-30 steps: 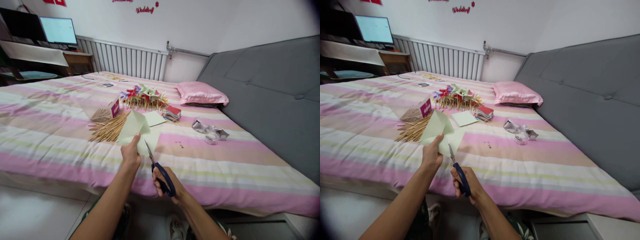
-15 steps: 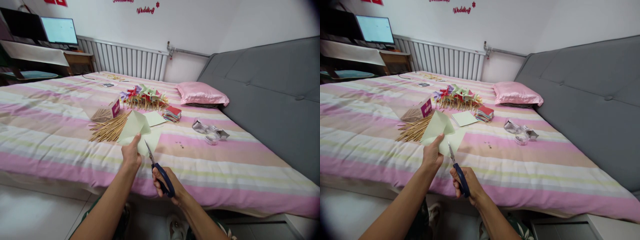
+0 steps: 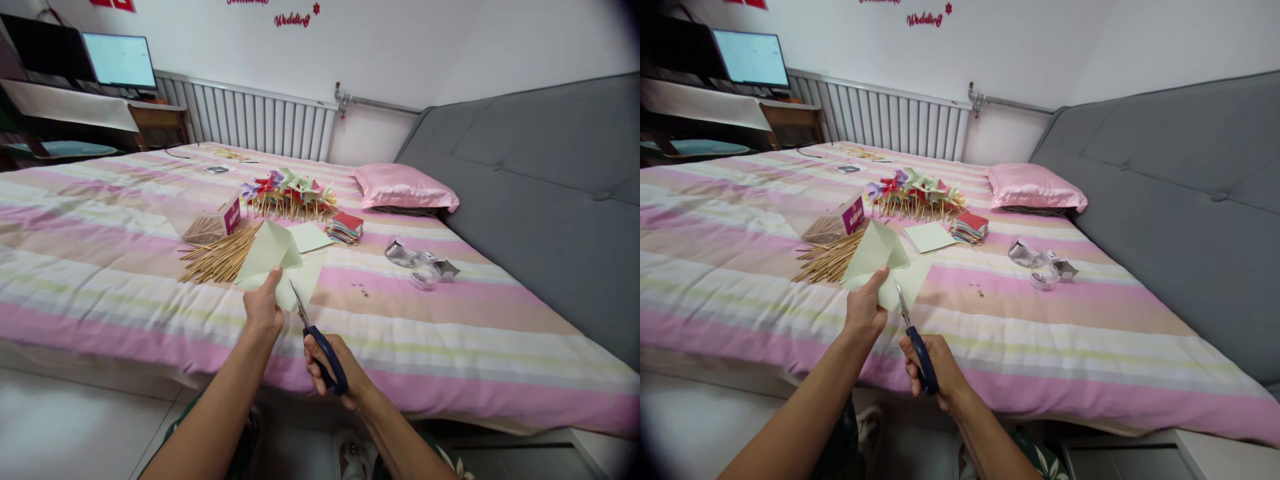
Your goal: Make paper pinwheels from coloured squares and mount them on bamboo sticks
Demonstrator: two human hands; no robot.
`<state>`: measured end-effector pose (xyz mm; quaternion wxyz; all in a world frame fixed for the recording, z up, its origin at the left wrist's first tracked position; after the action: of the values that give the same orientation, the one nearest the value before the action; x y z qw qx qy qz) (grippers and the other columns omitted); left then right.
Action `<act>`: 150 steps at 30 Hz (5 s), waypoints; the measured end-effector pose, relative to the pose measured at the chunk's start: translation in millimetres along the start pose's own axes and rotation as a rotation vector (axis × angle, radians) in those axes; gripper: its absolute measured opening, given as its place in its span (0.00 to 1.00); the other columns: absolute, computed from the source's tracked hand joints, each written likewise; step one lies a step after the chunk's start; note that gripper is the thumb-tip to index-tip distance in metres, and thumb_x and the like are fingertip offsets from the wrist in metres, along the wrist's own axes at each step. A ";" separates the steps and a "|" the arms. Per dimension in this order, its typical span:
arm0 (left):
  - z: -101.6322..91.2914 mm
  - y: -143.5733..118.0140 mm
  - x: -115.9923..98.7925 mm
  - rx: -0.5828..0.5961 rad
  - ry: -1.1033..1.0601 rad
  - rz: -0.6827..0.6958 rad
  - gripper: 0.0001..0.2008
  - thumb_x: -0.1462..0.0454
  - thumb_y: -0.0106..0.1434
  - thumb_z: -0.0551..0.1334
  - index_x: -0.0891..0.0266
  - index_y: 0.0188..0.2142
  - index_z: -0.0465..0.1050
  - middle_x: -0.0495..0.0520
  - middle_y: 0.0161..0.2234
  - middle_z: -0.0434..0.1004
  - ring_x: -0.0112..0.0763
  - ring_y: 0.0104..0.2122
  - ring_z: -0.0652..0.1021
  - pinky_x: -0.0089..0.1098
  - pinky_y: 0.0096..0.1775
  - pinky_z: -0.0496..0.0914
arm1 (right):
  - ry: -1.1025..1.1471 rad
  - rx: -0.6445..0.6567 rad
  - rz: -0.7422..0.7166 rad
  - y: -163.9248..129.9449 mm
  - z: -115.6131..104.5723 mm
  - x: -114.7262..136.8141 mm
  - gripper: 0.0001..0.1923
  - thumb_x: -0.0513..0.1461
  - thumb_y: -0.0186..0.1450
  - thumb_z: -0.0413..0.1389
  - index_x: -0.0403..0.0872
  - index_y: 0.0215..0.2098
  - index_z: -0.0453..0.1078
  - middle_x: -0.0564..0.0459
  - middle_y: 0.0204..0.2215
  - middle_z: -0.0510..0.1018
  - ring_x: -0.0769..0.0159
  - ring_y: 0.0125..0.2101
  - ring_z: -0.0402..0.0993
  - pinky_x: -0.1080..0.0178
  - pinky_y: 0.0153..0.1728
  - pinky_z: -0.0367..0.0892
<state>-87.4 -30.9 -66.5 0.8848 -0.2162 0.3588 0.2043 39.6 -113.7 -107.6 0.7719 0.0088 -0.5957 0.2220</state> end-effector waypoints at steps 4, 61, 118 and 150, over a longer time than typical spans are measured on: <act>-0.2 1.0 0.2 0.001 -0.001 0.004 0.14 0.74 0.45 0.69 0.68 0.34 0.74 0.55 0.31 0.79 0.33 0.35 0.79 0.34 0.42 0.74 | -0.009 -0.008 -0.005 0.0 -0.5 0.0 0.26 0.58 0.55 0.56 0.43 0.21 0.60 0.62 0.12 0.63 0.79 0.08 0.59 0.74 0.09 0.48; 26.4 -39.2 61.2 0.393 0.205 -0.561 0.18 0.73 0.46 0.66 0.71 0.40 0.74 0.58 0.30 0.81 0.36 0.27 0.79 0.35 0.35 0.75 | -0.612 -0.245 -0.637 -23.2 -55.1 82.3 0.12 0.37 0.60 0.57 0.50 0.42 0.76 0.52 0.28 0.81 0.65 0.26 0.78 0.64 0.30 0.72; 41.5 -61.5 49.4 0.577 0.332 -0.137 0.18 0.63 0.43 0.72 0.67 0.35 0.77 0.57 0.34 0.80 0.35 0.34 0.78 0.31 0.37 0.71 | -0.235 -0.885 -0.498 -25.2 -99.8 69.8 0.22 0.52 0.51 0.61 0.47 0.16 0.60 0.62 0.11 0.63 0.73 0.15 0.57 0.68 0.19 0.54; 34.8 -65.4 58.9 0.432 0.184 -0.261 0.26 0.65 0.42 0.72 0.65 0.43 0.74 0.55 0.36 0.81 0.34 0.33 0.79 0.32 0.38 0.73 | 0.341 -0.695 -0.484 -5.9 -81.7 51.8 0.22 0.45 0.49 0.65 0.40 0.37 0.72 0.44 0.36 0.80 0.56 0.38 0.76 0.59 0.37 0.72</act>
<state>4.2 -54.2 -71.1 0.8929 -0.0842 0.4420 -0.0134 126.4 -79.1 -81.9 0.8458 -0.1484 -0.4800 -0.1795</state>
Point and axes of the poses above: each hand's wrist, its own y-axis towards the middle knuckle, its own z-axis out of the palm, x = y × z, the point moved 10 cm from there along y, towards the middle knuckle
